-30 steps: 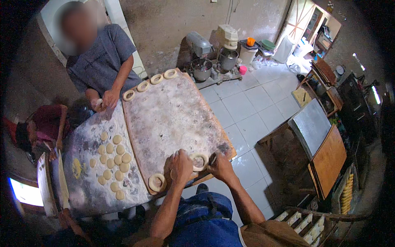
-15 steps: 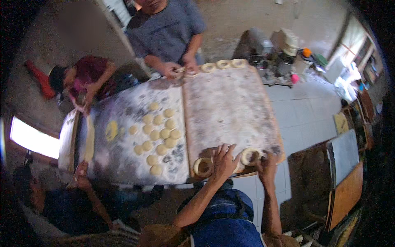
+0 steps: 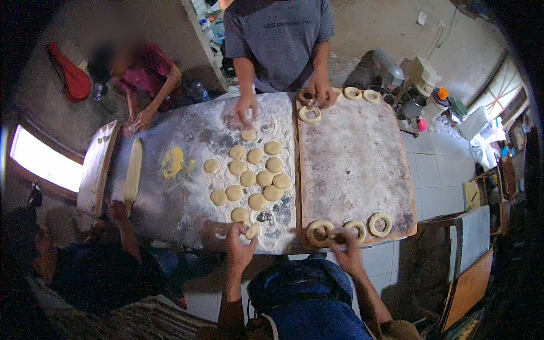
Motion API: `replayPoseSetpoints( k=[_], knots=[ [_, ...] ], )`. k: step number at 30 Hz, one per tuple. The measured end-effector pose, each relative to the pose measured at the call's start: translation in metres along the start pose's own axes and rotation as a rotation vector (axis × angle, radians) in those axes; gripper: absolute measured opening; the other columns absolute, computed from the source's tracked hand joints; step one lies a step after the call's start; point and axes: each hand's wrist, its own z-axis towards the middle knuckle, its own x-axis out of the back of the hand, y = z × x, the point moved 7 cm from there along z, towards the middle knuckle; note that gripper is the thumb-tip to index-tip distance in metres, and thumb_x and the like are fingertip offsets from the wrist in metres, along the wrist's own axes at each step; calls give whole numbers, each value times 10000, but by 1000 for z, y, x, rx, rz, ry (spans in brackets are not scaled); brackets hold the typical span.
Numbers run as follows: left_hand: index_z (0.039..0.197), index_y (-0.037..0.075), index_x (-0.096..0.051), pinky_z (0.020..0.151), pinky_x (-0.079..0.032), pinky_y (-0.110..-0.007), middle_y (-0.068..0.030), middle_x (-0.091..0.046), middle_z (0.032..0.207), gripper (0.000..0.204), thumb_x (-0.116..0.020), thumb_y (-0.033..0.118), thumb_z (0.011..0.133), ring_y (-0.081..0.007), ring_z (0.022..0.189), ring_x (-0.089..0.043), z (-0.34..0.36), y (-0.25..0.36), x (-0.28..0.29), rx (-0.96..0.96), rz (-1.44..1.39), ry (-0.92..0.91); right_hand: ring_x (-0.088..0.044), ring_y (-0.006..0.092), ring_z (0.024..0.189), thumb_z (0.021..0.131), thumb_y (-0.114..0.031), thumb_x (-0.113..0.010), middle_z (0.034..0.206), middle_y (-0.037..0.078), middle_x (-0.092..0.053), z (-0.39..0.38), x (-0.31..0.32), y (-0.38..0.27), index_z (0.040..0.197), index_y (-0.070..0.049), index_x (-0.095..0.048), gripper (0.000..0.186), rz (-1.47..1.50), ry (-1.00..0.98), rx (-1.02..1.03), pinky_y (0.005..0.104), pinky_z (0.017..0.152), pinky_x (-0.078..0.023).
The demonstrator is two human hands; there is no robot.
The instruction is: The person shapes small dough balls into rings by hand and places them on a wooden board. Another person rolls dough nearby. The shaped rings are arranged in rows and later loaded onto a multi-tier rack.
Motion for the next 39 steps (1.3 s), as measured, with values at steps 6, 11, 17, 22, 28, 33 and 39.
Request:
replayPoseSetpoints(
  k=[6,11,17,22,28,33,39],
  knots=[
    [1056,37,-566,883,-497,-379,-121,-642,976,315,-721,19,783,-256,961,-643,-22,42,9,-571,-77,18,-636,160,968,946,-193,-658,1131,79,-680,36,-152,-44,1263,24,-596,389,669,-577,-312,321,898,-510],
    [1112,-28,-606,882,-498,-327,-65,-654,983,253,-651,103,901,-173,947,-625,-12,23,14,80,-581,100,-641,173,1001,873,-33,-716,1100,107,-671,43,-155,-67,1185,18,-578,345,620,-275,-179,331,898,-532],
    [1158,-38,-623,851,-497,-305,-92,-660,1039,295,-604,186,967,-166,946,-618,2,36,11,138,-625,-118,-661,175,921,813,-8,-764,998,106,-659,45,-160,-87,1181,-45,-481,465,298,-115,84,312,815,-552],
    [1163,-25,-624,869,-502,-321,-110,-630,1103,300,-612,204,969,-181,996,-615,17,41,11,66,-531,-304,-668,186,912,818,39,-736,993,134,-652,47,-161,-99,1250,-46,-414,545,273,-84,80,331,795,-564],
    [1193,1,-575,869,-520,-345,-111,-631,1096,273,-591,121,949,-215,1008,-629,33,45,13,-186,-443,-339,-657,196,973,826,57,-683,1099,154,-628,50,-164,-104,1339,-75,-360,620,481,-208,-1,341,817,-555],
    [1304,67,-443,824,-557,-350,-105,-607,1145,505,-621,6,836,-232,1011,-630,24,22,-10,323,-1142,-516,-636,166,867,844,59,-612,1007,97,-625,53,-170,-120,1290,-73,-418,504,473,-479,110,317,760,-518],
    [1238,48,-410,792,-509,-319,-121,-552,1233,581,-705,55,738,-193,1014,-602,19,-9,-33,27,-1080,-565,-576,145,766,998,-351,-374,839,62,-592,69,-169,-67,1032,-29,-569,378,402,-267,-221,316,674,-497]
  ],
)
